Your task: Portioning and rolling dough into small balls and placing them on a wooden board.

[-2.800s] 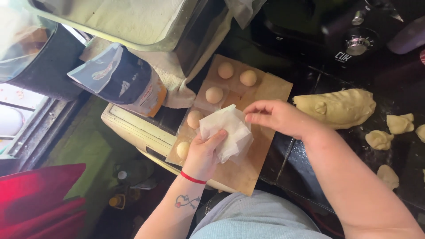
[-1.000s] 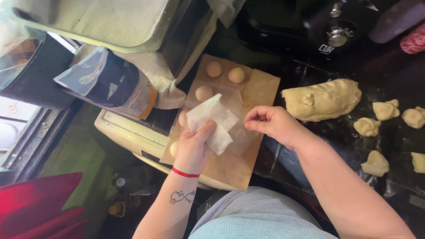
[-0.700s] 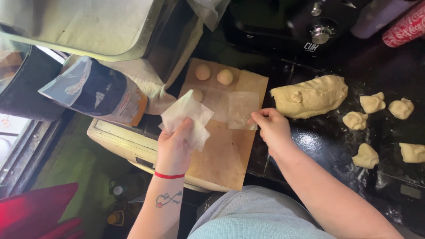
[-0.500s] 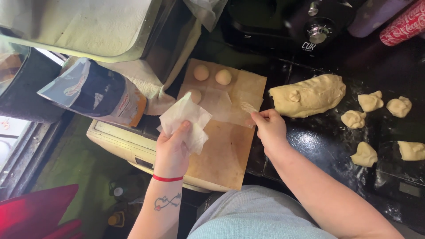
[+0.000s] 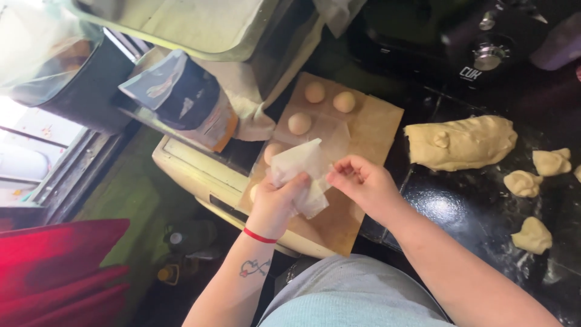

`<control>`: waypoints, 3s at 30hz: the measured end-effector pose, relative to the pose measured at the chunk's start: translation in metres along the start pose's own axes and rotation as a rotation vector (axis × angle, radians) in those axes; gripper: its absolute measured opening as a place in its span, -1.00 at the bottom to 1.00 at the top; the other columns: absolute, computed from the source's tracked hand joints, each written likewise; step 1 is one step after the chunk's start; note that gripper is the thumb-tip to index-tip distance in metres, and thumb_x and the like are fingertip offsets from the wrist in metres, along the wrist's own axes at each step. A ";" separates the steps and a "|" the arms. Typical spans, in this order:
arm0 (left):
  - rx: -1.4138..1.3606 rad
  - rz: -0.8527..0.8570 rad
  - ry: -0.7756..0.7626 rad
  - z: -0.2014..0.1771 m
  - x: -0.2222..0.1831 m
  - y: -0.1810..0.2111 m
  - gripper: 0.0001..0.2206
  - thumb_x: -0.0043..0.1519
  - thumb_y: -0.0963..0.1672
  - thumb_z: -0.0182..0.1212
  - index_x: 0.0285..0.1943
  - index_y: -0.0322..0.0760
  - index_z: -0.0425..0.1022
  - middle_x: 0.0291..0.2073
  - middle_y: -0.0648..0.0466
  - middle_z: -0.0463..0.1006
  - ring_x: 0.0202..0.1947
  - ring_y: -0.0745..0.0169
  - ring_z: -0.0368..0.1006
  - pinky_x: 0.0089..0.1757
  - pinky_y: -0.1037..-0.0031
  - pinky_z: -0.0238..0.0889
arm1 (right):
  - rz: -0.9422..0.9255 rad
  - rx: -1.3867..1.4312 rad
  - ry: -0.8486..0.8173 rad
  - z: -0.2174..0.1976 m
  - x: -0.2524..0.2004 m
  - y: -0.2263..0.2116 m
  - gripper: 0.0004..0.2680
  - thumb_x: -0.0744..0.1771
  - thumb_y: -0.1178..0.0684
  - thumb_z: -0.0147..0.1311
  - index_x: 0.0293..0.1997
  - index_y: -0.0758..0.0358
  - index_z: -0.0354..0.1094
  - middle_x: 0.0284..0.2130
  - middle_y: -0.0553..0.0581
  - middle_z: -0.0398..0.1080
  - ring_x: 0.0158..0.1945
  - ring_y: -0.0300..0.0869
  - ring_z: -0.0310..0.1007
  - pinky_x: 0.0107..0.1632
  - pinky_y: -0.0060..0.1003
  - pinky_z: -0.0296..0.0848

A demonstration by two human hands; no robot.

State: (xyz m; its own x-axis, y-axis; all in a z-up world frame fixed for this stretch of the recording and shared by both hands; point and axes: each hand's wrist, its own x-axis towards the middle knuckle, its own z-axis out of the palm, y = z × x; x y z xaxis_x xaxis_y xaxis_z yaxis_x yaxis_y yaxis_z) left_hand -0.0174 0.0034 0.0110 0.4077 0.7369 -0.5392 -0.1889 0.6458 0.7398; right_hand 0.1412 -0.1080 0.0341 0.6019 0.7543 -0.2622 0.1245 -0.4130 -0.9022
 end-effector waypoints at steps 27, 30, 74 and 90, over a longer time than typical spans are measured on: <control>0.104 0.020 -0.044 -0.035 0.006 -0.004 -0.60 0.09 -0.18 0.67 0.09 -0.42 0.68 -0.23 -0.08 0.75 -0.29 0.20 0.70 -0.22 0.33 0.65 | -0.423 -0.186 -0.075 0.014 0.015 -0.014 -0.61 0.34 0.13 0.33 0.35 0.01 0.44 0.07 0.05 0.51 -0.21 -0.28 0.50 -0.22 -0.43 0.58; 0.213 -0.051 -0.131 -0.019 -0.009 0.001 -0.59 0.09 -0.16 0.68 0.10 -0.41 0.70 -0.20 -0.11 0.77 -0.26 0.16 0.72 -0.20 0.30 0.65 | -0.568 -0.320 -0.142 -0.002 0.001 -0.038 -0.58 0.31 0.19 0.31 0.33 -0.12 0.49 0.17 0.02 0.39 0.02 -0.18 0.46 0.01 -0.32 0.55; 0.277 -0.071 -0.306 -0.025 0.010 -0.014 -0.91 0.28 -0.19 0.50 -0.09 -0.30 0.75 -0.33 0.08 0.72 -0.30 0.40 0.62 -0.20 0.48 0.61 | -0.304 -0.148 0.106 -0.051 -0.002 0.009 -0.95 0.39 0.08 0.33 -0.12 0.07 0.71 -0.45 -0.03 0.65 -0.36 -0.43 0.43 -0.23 -0.38 0.54; 0.334 0.155 -0.264 -0.020 -0.039 0.023 -0.72 0.25 -0.18 0.52 0.15 -0.25 0.74 -0.17 0.06 0.75 -0.09 0.30 0.55 0.05 0.41 0.54 | -0.267 0.003 -0.009 -0.055 0.002 0.016 -0.93 0.39 0.08 0.29 -0.09 0.07 0.69 -0.60 -0.03 0.44 -0.59 -0.38 0.31 -0.47 -0.54 0.25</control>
State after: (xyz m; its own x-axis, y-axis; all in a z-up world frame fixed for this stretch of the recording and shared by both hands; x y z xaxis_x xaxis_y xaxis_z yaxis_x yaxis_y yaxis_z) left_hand -0.0559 -0.0067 0.0404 0.6193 0.7158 -0.3226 0.0153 0.3998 0.9165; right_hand 0.1878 -0.1409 0.0384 0.5415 0.8405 -0.0180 0.2754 -0.1976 -0.9408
